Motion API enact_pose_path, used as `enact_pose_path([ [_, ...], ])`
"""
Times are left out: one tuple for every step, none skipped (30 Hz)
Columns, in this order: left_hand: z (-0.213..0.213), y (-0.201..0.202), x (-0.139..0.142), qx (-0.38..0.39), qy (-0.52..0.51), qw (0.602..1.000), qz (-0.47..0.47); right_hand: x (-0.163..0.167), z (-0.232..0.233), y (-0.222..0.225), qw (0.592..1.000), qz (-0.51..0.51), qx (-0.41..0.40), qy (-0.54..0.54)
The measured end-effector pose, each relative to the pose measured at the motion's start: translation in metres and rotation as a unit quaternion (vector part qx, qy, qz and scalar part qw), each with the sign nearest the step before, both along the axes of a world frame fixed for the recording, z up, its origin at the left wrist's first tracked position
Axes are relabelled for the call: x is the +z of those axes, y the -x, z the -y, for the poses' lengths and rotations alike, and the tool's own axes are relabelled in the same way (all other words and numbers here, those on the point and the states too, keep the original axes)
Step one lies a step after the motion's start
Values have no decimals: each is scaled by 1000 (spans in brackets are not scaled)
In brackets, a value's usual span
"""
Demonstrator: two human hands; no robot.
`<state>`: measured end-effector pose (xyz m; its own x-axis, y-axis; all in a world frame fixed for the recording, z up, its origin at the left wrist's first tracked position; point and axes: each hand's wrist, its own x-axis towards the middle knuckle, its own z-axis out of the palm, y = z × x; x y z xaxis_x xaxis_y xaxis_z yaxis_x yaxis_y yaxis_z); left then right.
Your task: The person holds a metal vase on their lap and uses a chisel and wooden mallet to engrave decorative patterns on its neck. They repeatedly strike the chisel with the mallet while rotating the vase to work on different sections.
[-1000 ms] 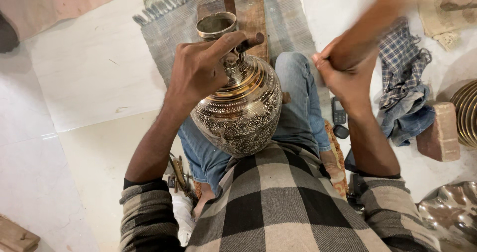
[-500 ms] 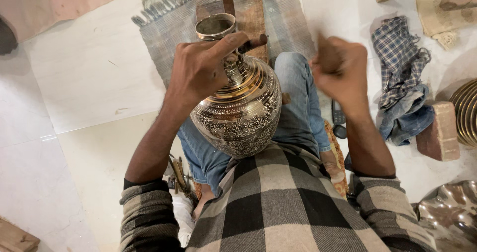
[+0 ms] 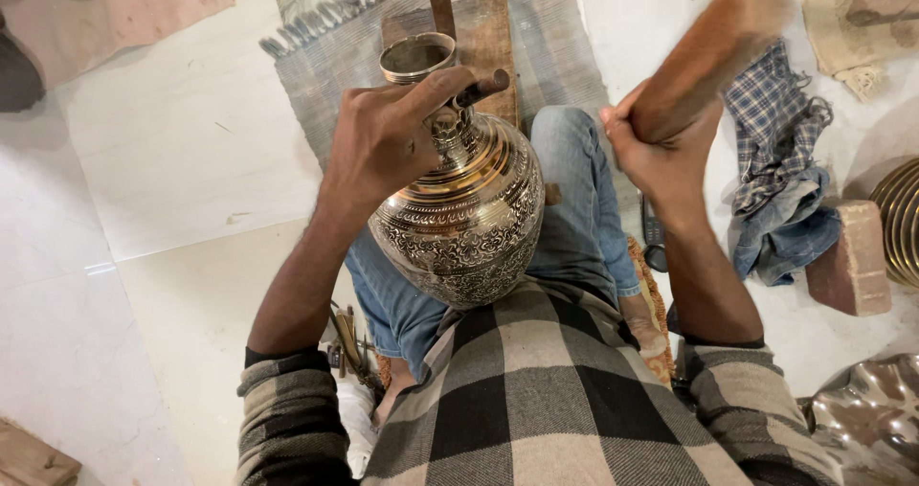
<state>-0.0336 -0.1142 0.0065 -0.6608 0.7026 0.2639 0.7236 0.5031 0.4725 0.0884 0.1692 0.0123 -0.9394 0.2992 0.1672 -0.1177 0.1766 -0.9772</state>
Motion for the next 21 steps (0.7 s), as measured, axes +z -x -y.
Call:
enact_pose_path([
  [0, 1, -2, -5, -12, 1000, -6, 4, -1, -2, 985, 30, -9, -171],
  [-2, 4, -4, -10, -24, 1000, -12, 5, -3, -3, 939, 57, -18, -338],
  [-2, 5, -6, -16, -34, 999, -17, 3, -4, -5, 866, 85, -26, -492],
  [-3, 5, -9, -12, -81, 996, -17, -4, -4, -9, 922, 92, -29, -375],
  [-4, 6, -11, -7, -132, 991, -21, -15, -2, -9, 962, 94, -31, -255],
  [-4, 6, -13, 0, -180, 983, -26, -29, 0, -10, 987, 94, -29, -129],
  [-5, 4, -15, 23, -219, 976, -3, -45, 4, -14, 986, 148, -31, -67],
  [-6, 2, -16, 44, -257, 965, 17, -63, 8, -17, 980, 197, -32, -4],
  [-7, -1, -16, 64, -296, 952, 38, -81, 15, -24, 978, 206, -42, 15],
  [-8, -4, -17, 65, -309, 948, 36, -99, 22, -34, 974, 217, -55, 35],
  [-9, -9, -16, 67, -322, 944, 34, -114, 31, -47, 975, 207, -82, 15],
  [-10, -13, -17, 70, -334, 939, 31, -129, 41, -61, 975, 196, -105, -3],
  [-11, -18, -15, 91, -332, 939, 20, -137, 49, -76, 974, 195, -111, -36],
  [-12, -23, -16, 111, -330, 938, 9, -146, 56, -91, 972, 193, -116, -69],
  [-14, -25, -16, 131, -328, 936, -2, -152, 61, -101, 971, 196, -112, -75],
  [-14, -28, -17, 140, -331, 933, 3, -154, 65, -110, 971, 199, -109, -81],
  [-15, -29, -17, 148, -334, 931, 8, -155, 67, -115, 970, 202, -107, -86],
  [-15, -31, -18, 155, -336, 929, 15, -156, 66, -118, 963, 228, -113, -93],
  [-16, -31, -19, 159, -320, 934, -13, -155, 63, -120, 954, 255, -121, -99],
  [-16, -31, -19, 162, -306, 937, -43, -153, 57, -118, 946, 278, -130, -106],
  [-16, -31, -20, 166, -291, 939, -75, -147, 51, -113, 954, 259, -109, -109],
])
